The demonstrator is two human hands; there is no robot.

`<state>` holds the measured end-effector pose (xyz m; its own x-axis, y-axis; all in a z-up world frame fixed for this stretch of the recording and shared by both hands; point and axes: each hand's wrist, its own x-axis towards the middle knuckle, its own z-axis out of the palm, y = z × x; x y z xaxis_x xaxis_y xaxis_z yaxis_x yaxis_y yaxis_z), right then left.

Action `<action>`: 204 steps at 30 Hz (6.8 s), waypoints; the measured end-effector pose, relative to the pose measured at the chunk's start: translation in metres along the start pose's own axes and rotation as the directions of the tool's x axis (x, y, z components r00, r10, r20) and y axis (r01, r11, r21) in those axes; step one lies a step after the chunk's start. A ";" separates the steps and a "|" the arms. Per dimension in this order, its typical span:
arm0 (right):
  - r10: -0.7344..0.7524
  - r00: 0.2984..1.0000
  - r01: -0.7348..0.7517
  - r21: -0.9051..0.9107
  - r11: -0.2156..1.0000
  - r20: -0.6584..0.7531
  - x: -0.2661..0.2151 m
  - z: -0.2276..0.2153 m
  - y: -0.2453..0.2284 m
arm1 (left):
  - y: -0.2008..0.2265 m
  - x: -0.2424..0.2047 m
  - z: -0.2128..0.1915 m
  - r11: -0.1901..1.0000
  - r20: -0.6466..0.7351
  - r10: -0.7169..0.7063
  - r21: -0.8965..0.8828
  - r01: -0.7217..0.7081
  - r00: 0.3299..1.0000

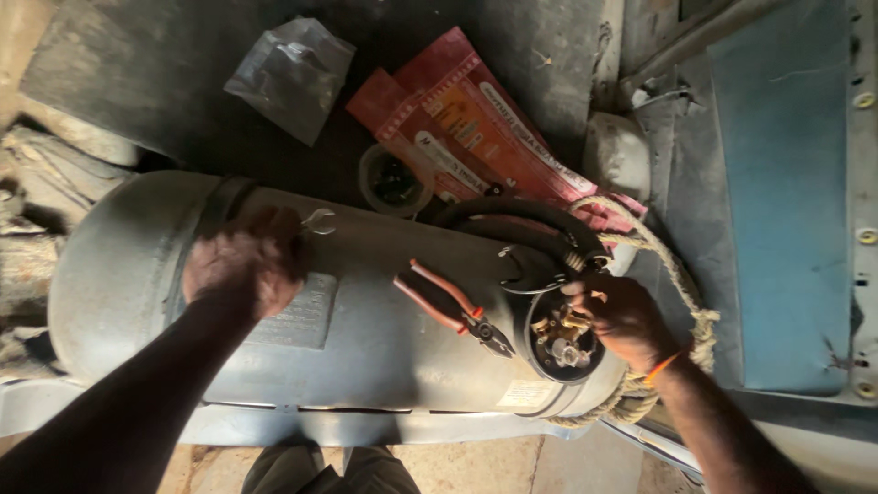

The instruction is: The person works on the valve assembly of a metal gas cylinder, using a wrench, pliers, and a screwdriver to loosen components and handle small metal parts.

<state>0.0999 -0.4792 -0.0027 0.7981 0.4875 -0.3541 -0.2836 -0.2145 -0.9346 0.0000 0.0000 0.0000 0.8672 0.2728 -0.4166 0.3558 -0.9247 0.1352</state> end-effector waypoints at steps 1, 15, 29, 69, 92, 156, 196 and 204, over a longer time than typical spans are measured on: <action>0.001 0.997 -0.025 -0.291 0.956 -0.081 -0.002 0.000 0.002 | 0.001 0.000 0.001 1.000 0.028 -0.015 -0.018 0.015 0.999; -0.393 0.812 -0.029 -0.702 0.712 -0.432 -0.004 0.069 0.012 | -0.018 0.017 0.049 0.991 0.004 0.030 0.130 -0.030 1.000; -0.015 0.966 -0.094 -0.400 0.912 -0.260 0.014 0.032 0.005 | -0.012 0.019 0.027 0.980 0.210 -0.053 0.201 0.010 0.976; -0.409 0.696 -0.498 -0.807 0.318 -0.591 0.009 0.098 0.020 | 0.109 0.011 0.040 0.956 -0.098 0.231 -0.161 -0.244 0.968; -0.361 0.594 -0.681 -0.688 0.250 -0.719 0.005 0.108 0.030 | 0.104 0.009 0.032 0.948 -0.041 0.236 -0.210 -0.239 0.971; -0.388 0.537 -0.503 -0.654 0.565 -0.749 0.017 0.094 0.073 | 0.095 0.012 0.038 0.917 -0.130 0.268 -0.269 -0.294 0.955; -0.441 0.410 -0.740 -0.574 0.351 -0.798 0.021 0.076 0.112 | 0.101 0.008 0.040 0.915 -0.137 0.261 -0.282 -0.290 0.956; -0.466 0.487 -0.760 -0.621 0.191 -0.739 0.031 0.103 0.079 | 0.096 0.015 0.047 0.917 -0.135 0.290 -0.243 -0.315 0.948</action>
<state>0.0476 -0.3935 -0.0913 0.9137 -0.2877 0.2871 -0.3302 -0.9373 0.1114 0.0309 -0.0976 -0.0353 0.9717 0.0261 -0.2346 0.1378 -0.8696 0.4742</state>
